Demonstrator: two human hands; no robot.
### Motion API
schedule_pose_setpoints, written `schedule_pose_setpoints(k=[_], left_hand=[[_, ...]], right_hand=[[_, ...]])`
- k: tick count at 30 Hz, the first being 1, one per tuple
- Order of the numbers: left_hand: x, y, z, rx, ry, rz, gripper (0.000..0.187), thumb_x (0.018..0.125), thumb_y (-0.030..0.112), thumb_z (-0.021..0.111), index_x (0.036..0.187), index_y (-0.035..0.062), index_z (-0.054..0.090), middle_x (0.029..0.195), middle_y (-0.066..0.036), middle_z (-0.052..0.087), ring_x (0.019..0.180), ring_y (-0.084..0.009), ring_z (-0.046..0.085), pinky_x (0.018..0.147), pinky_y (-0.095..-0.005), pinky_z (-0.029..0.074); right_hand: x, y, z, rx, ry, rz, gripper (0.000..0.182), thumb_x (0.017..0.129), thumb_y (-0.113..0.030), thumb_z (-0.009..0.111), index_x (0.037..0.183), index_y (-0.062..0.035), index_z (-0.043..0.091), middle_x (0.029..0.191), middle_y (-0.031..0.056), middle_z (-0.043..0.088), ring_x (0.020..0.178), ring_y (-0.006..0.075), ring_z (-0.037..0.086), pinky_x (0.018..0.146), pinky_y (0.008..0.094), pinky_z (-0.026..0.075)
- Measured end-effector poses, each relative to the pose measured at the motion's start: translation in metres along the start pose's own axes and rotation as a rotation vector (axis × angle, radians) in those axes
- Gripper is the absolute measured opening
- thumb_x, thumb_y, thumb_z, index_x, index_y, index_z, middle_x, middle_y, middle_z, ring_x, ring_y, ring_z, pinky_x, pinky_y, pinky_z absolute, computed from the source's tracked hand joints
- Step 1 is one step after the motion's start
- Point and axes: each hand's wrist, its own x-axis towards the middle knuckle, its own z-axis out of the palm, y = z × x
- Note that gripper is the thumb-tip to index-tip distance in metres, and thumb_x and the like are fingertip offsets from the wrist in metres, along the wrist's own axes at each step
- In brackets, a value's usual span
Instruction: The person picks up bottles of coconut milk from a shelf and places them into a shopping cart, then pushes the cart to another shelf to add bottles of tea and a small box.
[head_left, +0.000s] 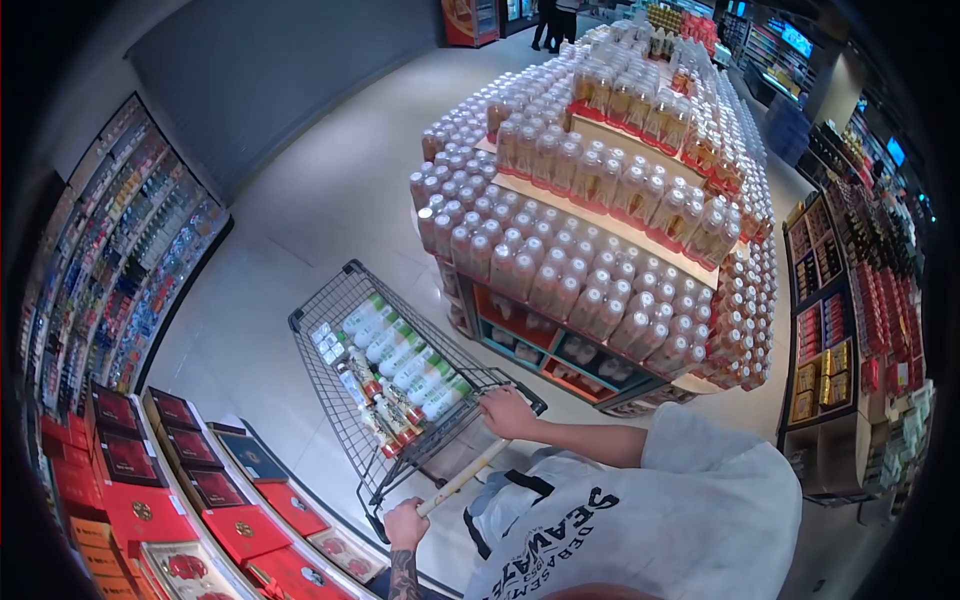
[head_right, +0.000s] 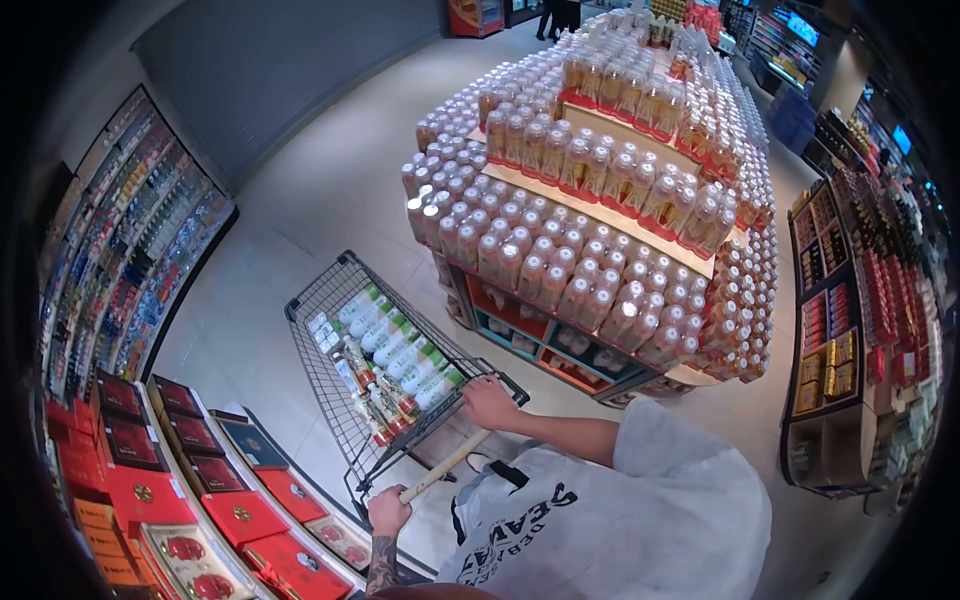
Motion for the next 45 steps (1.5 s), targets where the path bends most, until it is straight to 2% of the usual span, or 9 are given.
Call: schedule_pose_setpoints(k=[6,12,18,22,23,26,37,43,45], left_hand=[[0.089,-0.086,-0.055,0.027,-0.062,0.047,0.026,0.078,0.017,0.068,0.101,0.0216,0.080,0.093,-0.010,0.078,0.086,-0.0347,0.074,0.076,-0.0477,0.058],[0.177,-0.153,-0.104,0.078,-0.130,0.050,0.028,0.079,0.017,0.067,0.103,0.0236,0.081,0.094,-0.011,0.078,0.087,-0.0345,0.075,0.077,-0.0480,0.058],[0.269,-0.203,-0.147,0.067,-0.198,0.067,0.029,0.081,0.019,0.066,0.105,0.0240,0.080,0.094,-0.011,0.078,0.088,-0.0348,0.075,0.078,-0.0483,0.058],[0.330,-0.227,-0.169,0.056,-0.235,0.083,0.028,0.082,0.020,0.064,0.105,0.0238,0.080,0.095,-0.012,0.077,0.088,-0.0366,0.074,0.080,-0.0494,0.059],[0.344,-0.235,-0.176,0.057,-0.246,0.096,0.028,0.082,0.020,0.064,0.105,0.0237,0.080,0.095,-0.012,0.077,0.089,-0.0369,0.074,0.080,-0.0497,0.059],[0.387,-0.256,-0.198,0.094,-0.243,0.134,0.027,0.082,0.018,0.065,0.104,0.0228,0.079,0.098,-0.009,0.078,0.088,-0.0353,0.075,0.078,-0.0489,0.059],[0.545,-0.324,-0.263,0.104,-0.261,0.193,0.028,0.081,0.018,0.066,0.104,0.0217,0.080,0.100,-0.009,0.078,0.090,-0.0344,0.075,0.079,-0.0481,0.059],[0.628,-0.352,-0.300,0.126,-0.320,0.226,0.031,0.079,0.017,0.066,0.106,0.0215,0.080,0.103,-0.009,0.078,0.092,-0.0338,0.075,0.081,-0.0475,0.059],[0.656,-0.364,-0.311,0.139,-0.331,0.276,0.032,0.078,0.017,0.066,0.107,0.0213,0.079,0.103,-0.009,0.078,0.093,-0.0335,0.074,0.081,-0.0479,0.059]], right_hand=[[0.097,-0.032,0.032,-0.053,0.068,0.026,0.019,0.089,-0.018,0.059,0.099,-0.0046,0.066,0.097,0.0148,0.067,0.106,0.0331,0.064,0.103,0.0483,0.043],[0.200,-0.054,0.048,0.040,0.049,0.187,0.031,0.087,-0.019,0.060,0.113,-0.0033,0.063,0.101,0.0173,0.068,0.101,0.0348,0.066,0.100,0.0478,0.045],[0.313,-0.048,0.068,-0.051,-0.068,0.112,0.041,0.084,-0.020,0.062,0.122,-0.0042,0.061,0.105,0.0191,0.070,0.103,0.0329,0.067,0.098,0.0464,0.046],[0.389,-0.027,0.092,-0.051,-0.280,0.169,0.040,0.081,-0.025,0.065,0.117,-0.0089,0.062,0.086,0.0159,0.072,0.087,0.0331,0.071,0.093,0.0453,0.045],[0.403,-0.016,0.109,-0.077,-0.235,0.114,0.039,0.081,-0.027,0.066,0.116,-0.0106,0.061,0.074,0.0130,0.069,0.077,0.0342,0.071,0.092,0.0455,0.044],[0.449,-0.014,0.114,-0.123,-0.248,0.107,0.039,0.083,-0.028,0.066,0.117,-0.0112,0.060,0.074,0.0130,0.069,0.076,0.0344,0.071,0.090,0.0458,0.044],[0.602,-0.005,0.125,-0.044,-0.276,0.182,0.040,0.082,-0.025,0.064,0.117,-0.0077,0.060,0.083,0.0168,0.072,0.084,0.0350,0.071,0.093,0.0483,0.043],[0.664,-0.004,0.131,-0.052,-0.174,0.226,0.046,0.080,-0.024,0.063,0.124,-0.0097,0.062,0.076,0.0144,0.068,0.078,0.0363,0.069,0.089,0.0487,0.046],[0.686,-0.009,0.122,-0.005,-0.249,0.307,0.044,0.081,-0.022,0.063,0.123,-0.0091,0.061,0.086,0.0160,0.071,0.089,0.0347,0.070,0.097,0.0483,0.044]])
